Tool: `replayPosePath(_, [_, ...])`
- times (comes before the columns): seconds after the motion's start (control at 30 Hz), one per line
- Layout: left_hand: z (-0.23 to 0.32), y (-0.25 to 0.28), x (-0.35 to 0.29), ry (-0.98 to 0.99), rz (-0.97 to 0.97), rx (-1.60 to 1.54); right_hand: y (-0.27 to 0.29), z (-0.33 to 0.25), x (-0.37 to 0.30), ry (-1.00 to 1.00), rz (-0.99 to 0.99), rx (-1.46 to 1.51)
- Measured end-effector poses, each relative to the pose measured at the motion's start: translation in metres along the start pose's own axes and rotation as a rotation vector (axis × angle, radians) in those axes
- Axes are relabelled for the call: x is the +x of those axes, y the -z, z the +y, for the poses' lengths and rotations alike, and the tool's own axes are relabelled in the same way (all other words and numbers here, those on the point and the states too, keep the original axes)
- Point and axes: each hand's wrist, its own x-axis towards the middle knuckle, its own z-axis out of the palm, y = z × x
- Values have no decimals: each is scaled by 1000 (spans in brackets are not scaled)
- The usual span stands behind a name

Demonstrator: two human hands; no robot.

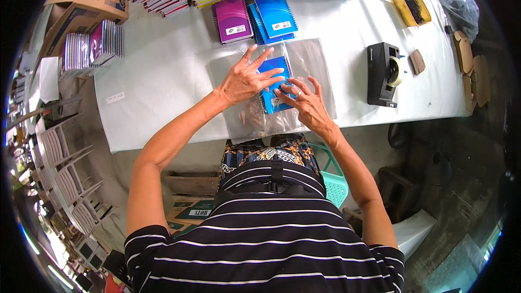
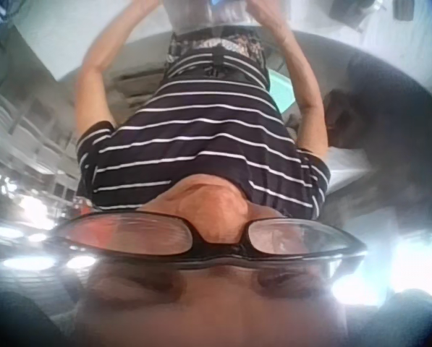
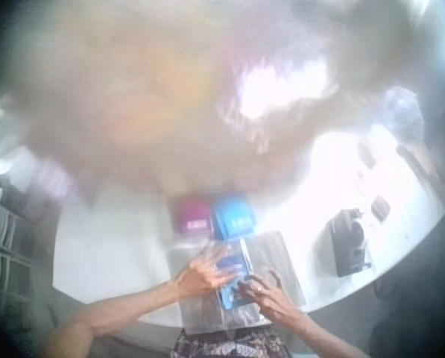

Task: The person repeatedly places spiral-bound notebooks into clear plastic sleeves, folds the sleeves closed, and stacks the packaged notebooks on the table. The person handles notebooks of various colors and uses a tape dispenser to seal the sleeves.

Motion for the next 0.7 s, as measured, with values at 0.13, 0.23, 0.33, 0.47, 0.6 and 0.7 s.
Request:
replayPosePath(0.13, [0,3,3,-12,19,16,2,-1,3,-6,-26,-28])
replayPosePath(0.23, [-1,-3,8,-6,6,-11,3,-1,6,7,-31,14])
replayPosePath(0.33, [-1,-10,11,15,-49,-43,6,-4,7,-4,-58,28])
replayPosePath(0.47, [-4,-6,22,122,-91,-130,6,-2,6,2,-44,0])
replayPosePath(0.6, [-10,-13,26,410,-135,-338,8,-2,5,16,-26,16])
replayPosePath(0.7, [-3,-16,34,498,-233,-291,6,-2,3,6,-6,26])
